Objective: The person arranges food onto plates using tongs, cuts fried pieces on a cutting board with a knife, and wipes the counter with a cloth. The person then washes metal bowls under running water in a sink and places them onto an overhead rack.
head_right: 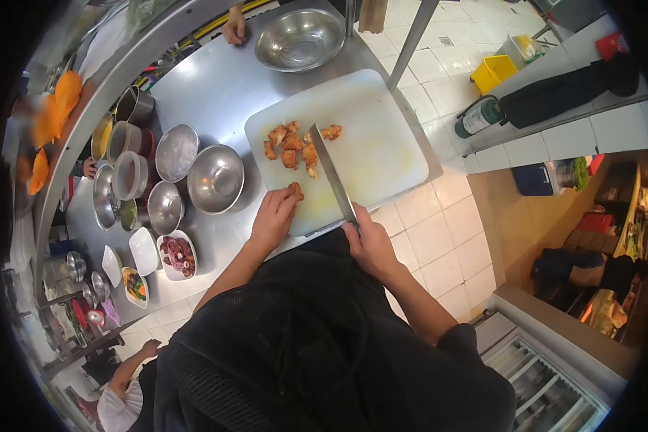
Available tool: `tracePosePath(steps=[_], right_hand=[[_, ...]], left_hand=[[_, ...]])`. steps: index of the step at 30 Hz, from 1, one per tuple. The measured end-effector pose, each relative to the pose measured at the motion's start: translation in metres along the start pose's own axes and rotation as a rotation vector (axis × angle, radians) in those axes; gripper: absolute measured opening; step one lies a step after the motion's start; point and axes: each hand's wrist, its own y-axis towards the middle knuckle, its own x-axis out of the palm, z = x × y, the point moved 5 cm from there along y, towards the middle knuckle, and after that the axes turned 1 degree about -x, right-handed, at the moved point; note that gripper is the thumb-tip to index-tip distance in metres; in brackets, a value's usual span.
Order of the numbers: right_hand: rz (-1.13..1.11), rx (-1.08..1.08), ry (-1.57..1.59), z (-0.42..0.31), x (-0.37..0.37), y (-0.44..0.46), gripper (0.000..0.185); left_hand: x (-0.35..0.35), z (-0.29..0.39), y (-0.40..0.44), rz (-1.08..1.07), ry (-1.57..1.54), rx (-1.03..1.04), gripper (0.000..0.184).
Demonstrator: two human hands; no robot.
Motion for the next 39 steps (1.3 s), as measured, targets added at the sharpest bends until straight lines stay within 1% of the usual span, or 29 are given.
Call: tracePosePath(steps=[1,2,4,5,6,7,9,10,11,13,16,17,19,23,25,26,28,29,31,32,34,35,36,38,39], right_hand=[[-0.044,0.061,0.013,-0.001,0.0,0.0,0.042],[-0.043,0.062,0.01,-0.001,-0.001,0.0,0.042],[-0.106,-0.051,-0.017,-0.005,0.001,-0.004,0.042],[-0.118,-0.048,-0.021,-0.006,0.002,-0.004,0.042],[-0.177,-0.055,-0.11,-0.01,0.004,-0.004,0.042],[-0.235,-0.062,-0.2,-0.013,0.006,-0.004,0.043],[-0.28,-0.04,-0.254,-0.021,0.006,-0.005,0.043],[-0.313,-0.02,-0.301,-0.024,0.006,-0.005,0.043],[-0.322,-0.021,-0.307,-0.027,0.005,-0.005,0.043],[-0.352,-0.103,-0.41,-0.035,0.004,-0.007,0.04],[-0.416,-0.154,-0.478,-0.043,0.005,-0.008,0.035],[-0.422,-0.154,-0.483,-0.046,0.004,-0.007,0.035],[-0.506,-0.093,-0.549,-0.05,0.006,-0.005,0.027],[-0.482,-0.15,-0.57,-0.043,0.023,0.015,0.021],[-0.481,-0.071,-0.602,-0.021,0.053,0.033,0.02],[-0.478,-0.074,-0.602,-0.015,0.062,0.039,0.02],[-0.363,-0.158,-0.52,-0.015,0.069,0.05,0.025],[-0.356,-0.162,-0.517,-0.013,0.068,0.049,0.025],[-0.161,-0.247,-0.357,-0.015,0.052,0.039,0.032],[-0.171,-0.24,-0.356,-0.01,0.046,0.036,0.032],[0.172,-0.212,-0.348,-0.004,0.01,0.033,0.037],[0.225,-0.193,-0.366,-0.003,-0.008,0.04,0.037],[0.283,-0.171,-0.381,-0.001,-0.026,0.051,0.037],[0.331,-0.148,-0.596,0.007,-0.049,0.076,0.038],[0.336,-0.135,-0.593,0.012,-0.053,0.09,0.038]], left_hand=[[-0.002,0.004,-0.01,0.002,0.005,-0.011,0.025],[-0.002,0.005,-0.016,0.0,0.007,-0.02,0.024],[-0.007,0.004,-0.026,-0.032,-0.032,-0.01,0.024],[-0.009,0.003,-0.031,-0.055,-0.061,0.002,0.025],[-0.01,-0.001,-0.036,-0.051,-0.062,-0.01,0.025],[-0.012,-0.008,-0.04,0.007,-0.096,-0.103,0.025],[-0.018,-0.014,-0.038,0.122,-0.181,-0.29,0.025],[-0.023,-0.011,-0.031,0.127,-0.184,-0.3,0.025],[-0.026,-0.007,-0.023,0.09,-0.137,-0.292,0.023],[-0.026,-0.003,-0.012,0.044,-0.072,-0.271,0.018],[-0.019,-0.002,-0.007,-0.006,0.005,-0.276,0.015],[-0.018,-0.001,-0.007,-0.003,0.002,-0.281,0.015],[-0.016,-0.003,-0.007,0.009,0.001,-0.312,0.013],[-0.01,-0.006,-0.01,0.002,0.017,-0.337,0.012],[-0.011,-0.007,-0.009,0.003,0.016,-0.365,0.012],[-0.011,-0.006,-0.009,0.005,0.018,-0.363,0.012],[-0.013,-0.006,-0.011,-0.007,-0.001,-0.363,0.013],[-0.013,-0.007,-0.01,-0.006,0.003,-0.356,0.013],[-0.008,-0.014,-0.017,0.016,-0.169,-0.456,0.015],[-0.005,-0.016,-0.023,0.011,-0.172,-0.467,0.015],[-0.009,-0.024,-0.031,0.148,-0.407,-0.534,0.016],[-0.012,-0.024,-0.036,0.174,-0.435,-0.583,0.017],[-0.011,-0.026,-0.039,0.163,-0.436,-0.579,0.017],[-0.007,-0.03,-0.047,0.207,-0.486,-0.588,0.017],[-0.008,-0.028,-0.045,0.193,-0.489,-0.585,0.017]])
